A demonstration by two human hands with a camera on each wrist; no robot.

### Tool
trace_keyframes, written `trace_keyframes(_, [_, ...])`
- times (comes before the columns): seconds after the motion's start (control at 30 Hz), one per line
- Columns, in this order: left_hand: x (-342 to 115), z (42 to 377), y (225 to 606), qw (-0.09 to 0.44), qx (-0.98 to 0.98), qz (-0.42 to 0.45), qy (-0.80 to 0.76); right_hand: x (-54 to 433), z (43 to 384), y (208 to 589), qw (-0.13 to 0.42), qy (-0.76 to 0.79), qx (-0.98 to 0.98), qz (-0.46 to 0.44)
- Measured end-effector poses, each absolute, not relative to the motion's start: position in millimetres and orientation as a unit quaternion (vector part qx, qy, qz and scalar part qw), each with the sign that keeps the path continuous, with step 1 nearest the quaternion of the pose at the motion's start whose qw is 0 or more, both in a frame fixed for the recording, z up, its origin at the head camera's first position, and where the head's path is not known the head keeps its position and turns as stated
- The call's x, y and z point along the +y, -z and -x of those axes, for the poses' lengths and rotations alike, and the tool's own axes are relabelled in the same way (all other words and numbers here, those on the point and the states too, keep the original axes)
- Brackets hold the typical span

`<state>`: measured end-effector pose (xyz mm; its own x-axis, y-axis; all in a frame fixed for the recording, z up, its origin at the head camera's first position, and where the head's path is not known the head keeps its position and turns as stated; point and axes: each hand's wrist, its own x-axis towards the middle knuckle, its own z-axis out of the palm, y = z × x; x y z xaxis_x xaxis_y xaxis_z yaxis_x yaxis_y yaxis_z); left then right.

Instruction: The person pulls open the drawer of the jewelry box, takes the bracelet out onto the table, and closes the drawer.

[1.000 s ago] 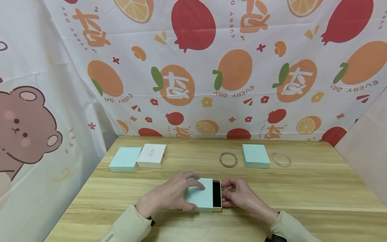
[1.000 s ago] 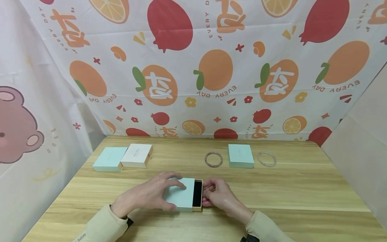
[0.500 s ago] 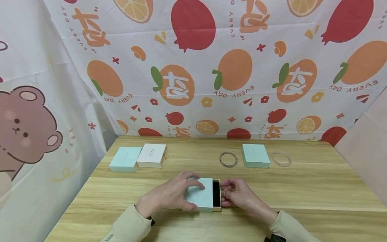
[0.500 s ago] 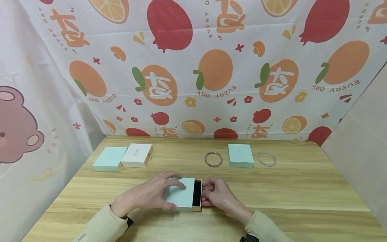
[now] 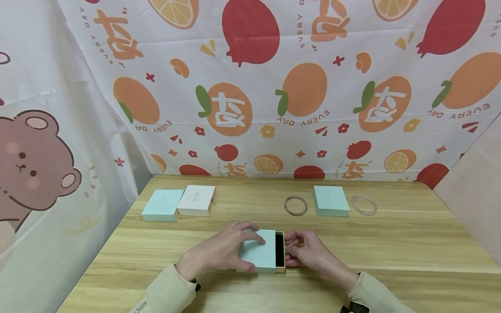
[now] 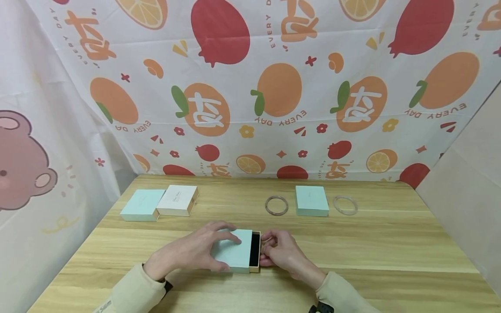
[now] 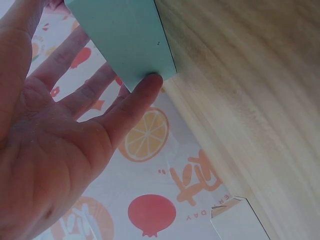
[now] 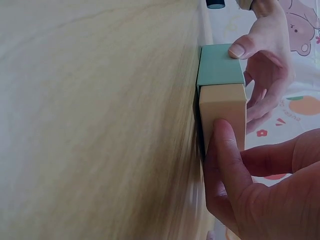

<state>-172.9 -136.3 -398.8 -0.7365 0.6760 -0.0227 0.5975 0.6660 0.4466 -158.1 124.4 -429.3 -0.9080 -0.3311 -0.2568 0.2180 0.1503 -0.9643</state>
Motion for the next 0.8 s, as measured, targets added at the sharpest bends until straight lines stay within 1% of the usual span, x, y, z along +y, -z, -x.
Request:
trace_keyframes(0.3, [-137.1, 173.4, 398.1, 0.101, 0.907, -0.35, -0.211, 121.7, 159.6, 430.4, 0.218, 0.65, 0.727, 0.036])
trace_keyframes(0.8, [-137.2, 173.1, 399.9, 0.093, 0.907, -0.354, -0.21, 117.7, 159.8, 431.2, 0.216, 0.652, 0.725, 0.043])
